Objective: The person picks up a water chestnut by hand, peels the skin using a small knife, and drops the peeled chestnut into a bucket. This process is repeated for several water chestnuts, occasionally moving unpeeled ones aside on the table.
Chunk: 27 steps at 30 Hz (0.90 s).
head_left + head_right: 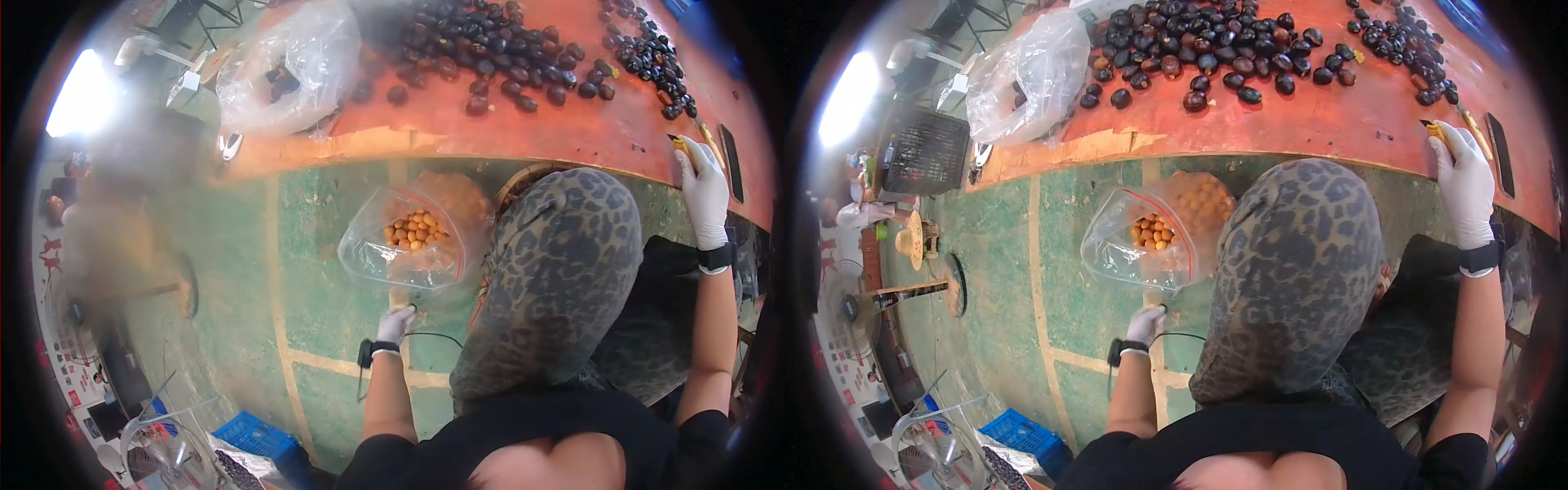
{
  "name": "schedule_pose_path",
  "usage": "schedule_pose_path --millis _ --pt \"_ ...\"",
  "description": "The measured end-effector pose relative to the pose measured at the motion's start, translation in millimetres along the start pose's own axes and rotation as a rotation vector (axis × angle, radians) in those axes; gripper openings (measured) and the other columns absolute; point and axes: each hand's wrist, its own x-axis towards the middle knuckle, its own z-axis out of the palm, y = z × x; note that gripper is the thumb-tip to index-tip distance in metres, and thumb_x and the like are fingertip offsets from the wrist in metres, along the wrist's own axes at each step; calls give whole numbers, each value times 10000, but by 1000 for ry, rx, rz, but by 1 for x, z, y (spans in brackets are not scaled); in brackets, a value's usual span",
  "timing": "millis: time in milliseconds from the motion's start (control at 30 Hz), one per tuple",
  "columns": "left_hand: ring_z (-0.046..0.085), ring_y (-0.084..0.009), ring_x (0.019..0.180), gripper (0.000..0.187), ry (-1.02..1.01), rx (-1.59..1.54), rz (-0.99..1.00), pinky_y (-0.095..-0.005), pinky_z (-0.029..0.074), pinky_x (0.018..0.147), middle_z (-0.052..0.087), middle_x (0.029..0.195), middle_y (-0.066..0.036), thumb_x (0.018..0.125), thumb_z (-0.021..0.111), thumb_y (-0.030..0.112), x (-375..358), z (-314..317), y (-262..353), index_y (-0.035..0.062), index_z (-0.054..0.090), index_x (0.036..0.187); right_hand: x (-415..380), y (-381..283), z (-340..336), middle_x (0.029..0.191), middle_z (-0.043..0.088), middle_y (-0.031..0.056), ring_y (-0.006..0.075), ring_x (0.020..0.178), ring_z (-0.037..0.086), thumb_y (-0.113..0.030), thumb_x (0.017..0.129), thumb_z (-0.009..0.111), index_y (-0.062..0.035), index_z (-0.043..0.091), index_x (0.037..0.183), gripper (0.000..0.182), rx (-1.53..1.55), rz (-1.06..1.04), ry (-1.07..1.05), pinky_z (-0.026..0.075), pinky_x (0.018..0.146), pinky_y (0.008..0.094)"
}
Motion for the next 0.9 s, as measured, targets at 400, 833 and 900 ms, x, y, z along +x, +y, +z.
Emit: schedule_pose_path --millis 400,833,900 --pt "633 -273 896 409 -751 -176 790 -328 546 739 627 1131 -161 790 823 150 -205 156 204 68 650 1152 20 30 -23 1045 668 142 337 949 656 -125 915 640 -66 682 1109 206 299 -108 177 519 802 378" --pt "633 -99 929 266 -761 824 1117 -258 511 850 681 1021 -22 838 685 -16 -225 549 264 -8 663 1103 -4 53 -17 853 597 69 286 840 624 -167 824 671 -148 631 981 164 211 -151 136 508 692 431" --pt "632 -95 920 276 -751 899 1017 -259 517 845 662 989 -7 806 717 -37 -187 564 243 9 639 1066 -5 50 -5 851 578 65 275 840 615 -195 815 662 -162 617 968 163 200 -180 136 500 667 428"
